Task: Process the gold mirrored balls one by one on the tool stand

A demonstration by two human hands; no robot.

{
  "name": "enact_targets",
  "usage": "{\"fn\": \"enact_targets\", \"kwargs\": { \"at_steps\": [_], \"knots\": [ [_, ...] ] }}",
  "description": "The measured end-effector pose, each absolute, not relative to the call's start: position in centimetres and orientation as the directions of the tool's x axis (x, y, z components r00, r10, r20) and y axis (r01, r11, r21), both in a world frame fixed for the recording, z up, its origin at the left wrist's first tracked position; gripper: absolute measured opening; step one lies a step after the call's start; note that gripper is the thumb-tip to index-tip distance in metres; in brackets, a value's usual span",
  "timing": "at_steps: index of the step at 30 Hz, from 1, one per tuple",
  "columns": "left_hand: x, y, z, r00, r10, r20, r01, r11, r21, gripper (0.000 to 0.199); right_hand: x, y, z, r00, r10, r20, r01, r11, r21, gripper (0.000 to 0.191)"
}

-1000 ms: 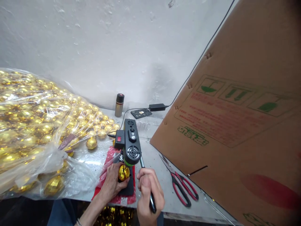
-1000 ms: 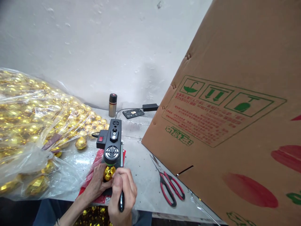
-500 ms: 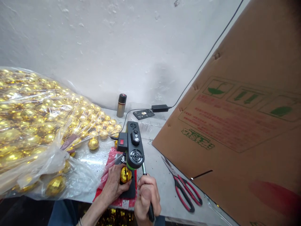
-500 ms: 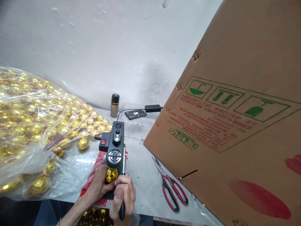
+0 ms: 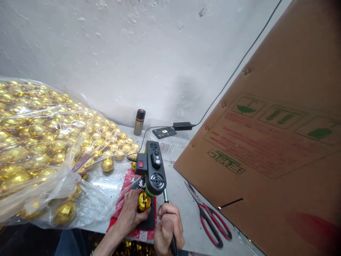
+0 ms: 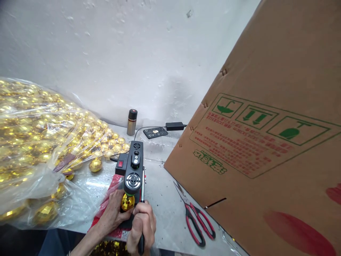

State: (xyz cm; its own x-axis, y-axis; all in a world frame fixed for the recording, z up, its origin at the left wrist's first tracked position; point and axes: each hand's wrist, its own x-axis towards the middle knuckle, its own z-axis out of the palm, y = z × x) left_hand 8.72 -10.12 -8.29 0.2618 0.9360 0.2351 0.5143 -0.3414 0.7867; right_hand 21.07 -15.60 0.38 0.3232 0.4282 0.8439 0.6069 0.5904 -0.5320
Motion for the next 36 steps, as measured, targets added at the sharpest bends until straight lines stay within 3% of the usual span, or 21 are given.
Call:
{"fn": "enact_targets", "kwargs": {
  "at_steps": [11,27,36],
  "knots": [
    [8.9,-9.9,-8.0,0.262,0.944,0.199,0.509,-0.310,0.803,0.047,20.8,-15.2,1.3,0.341,0.396,0.853,0.615,0.592,-0.521,0.040],
    [8.5,-9.2,-8.5,0.252,0.934,0.253,0.505,-0.350,0.789,0.047,21.1,-14.7,1.7,0.310,0.363,0.879,0.648,0.596,-0.475,0.037],
    [8.5,-9.1,-8.3,0.257,0.938,0.232,0.508,-0.335,0.794,0.042,21.2,-15.2,-0.2,0.221,0.385,0.896,0.673,0.604,-0.426,0.035]
  ]
}}
